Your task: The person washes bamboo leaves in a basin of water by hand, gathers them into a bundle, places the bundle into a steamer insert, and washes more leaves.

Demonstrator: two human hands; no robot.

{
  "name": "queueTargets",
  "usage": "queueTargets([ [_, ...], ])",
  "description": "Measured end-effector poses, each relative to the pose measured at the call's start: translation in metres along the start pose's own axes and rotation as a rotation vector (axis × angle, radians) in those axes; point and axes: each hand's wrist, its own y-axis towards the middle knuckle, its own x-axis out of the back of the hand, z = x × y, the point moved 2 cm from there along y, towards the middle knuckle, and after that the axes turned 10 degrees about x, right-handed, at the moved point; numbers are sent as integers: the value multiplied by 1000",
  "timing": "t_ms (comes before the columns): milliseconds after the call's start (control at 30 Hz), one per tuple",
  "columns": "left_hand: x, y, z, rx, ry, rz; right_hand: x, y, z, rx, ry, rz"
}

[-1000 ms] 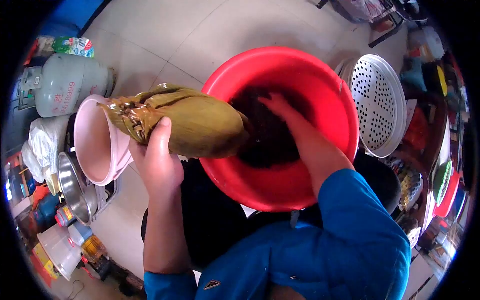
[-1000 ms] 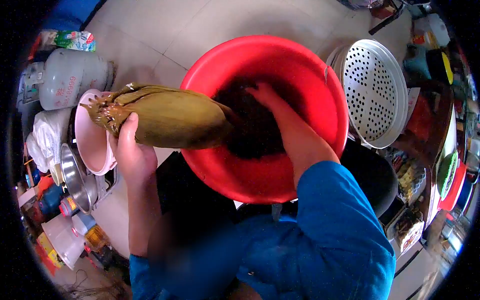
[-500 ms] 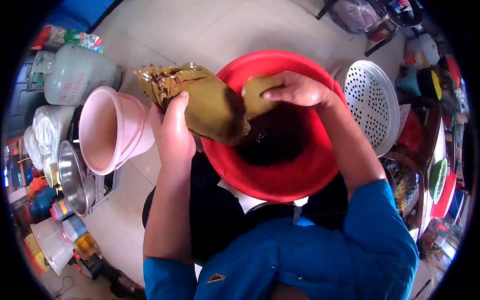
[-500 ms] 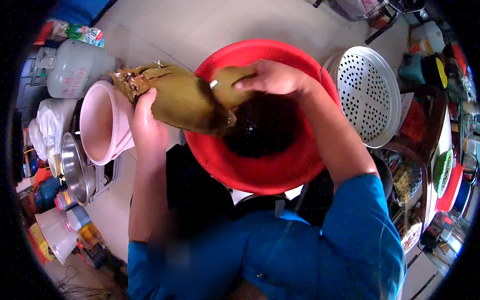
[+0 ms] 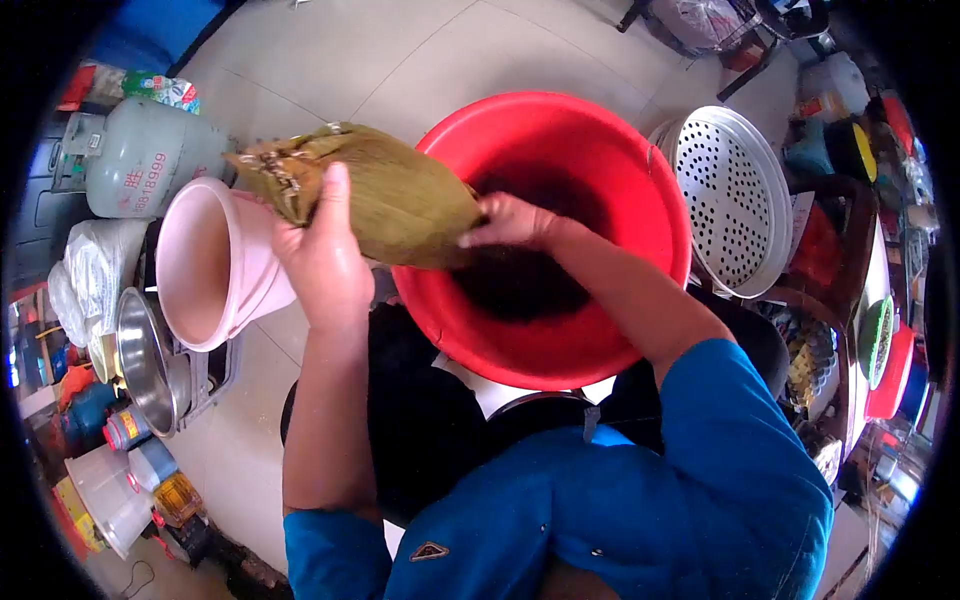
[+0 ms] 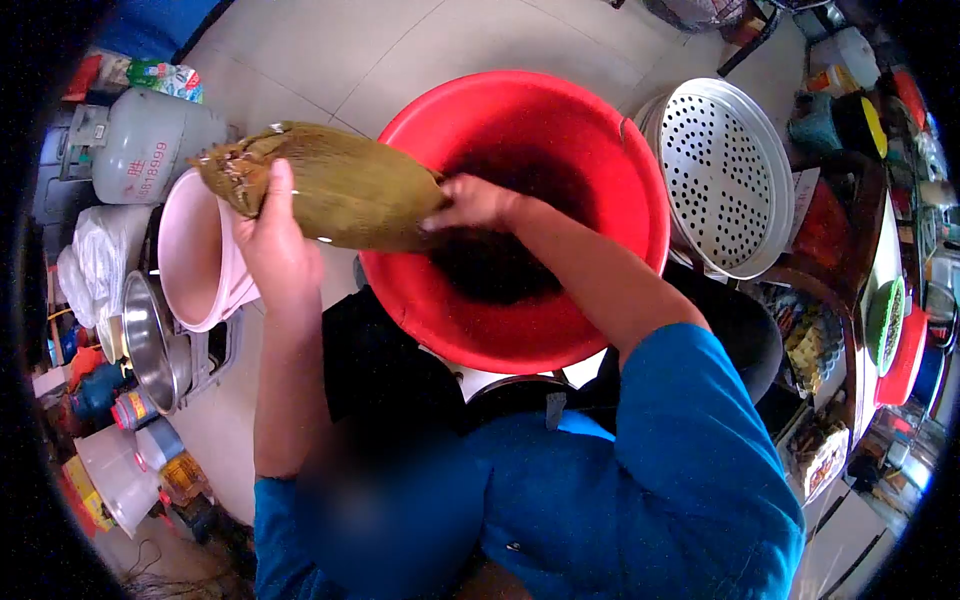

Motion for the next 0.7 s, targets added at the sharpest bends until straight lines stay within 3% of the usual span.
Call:
queueTargets([
  [67, 9, 5, -1, 83, -31, -8, 2, -26, -36, -228, -341, 293],
  [167, 17, 9, -7, 61, 68, -6, 21, -55, -87, -223, -280, 369],
  [233, 14, 4, -11, 96, 113, -26, 44, -53, -92, -583, -295, 27],
  [267, 10, 2, -13, 123, 152, -38, 44, -48, -93, -581, -294, 28],
  [333, 4, 0, -12, 135, 86, -19, 51, -36, -97, -175, -649, -599],
  [467, 2, 4, -2, 97, 124, 66, 40, -15, -136, -214, -740, -619],
  [533, 3, 6, 0, 109, 101, 25, 48, -17, -131, -303, -210, -486],
  [567, 5, 7, 1, 112, 102, 17, 53, -21, -123, -306, -209, -477],
  [633, 6, 9, 3, 132, 106, 53, 54, -37, -114, -544, 375, -474],
  [700, 0, 7, 3, 128, 135, 53, 47, -51, -129, -463, 454, -526],
])
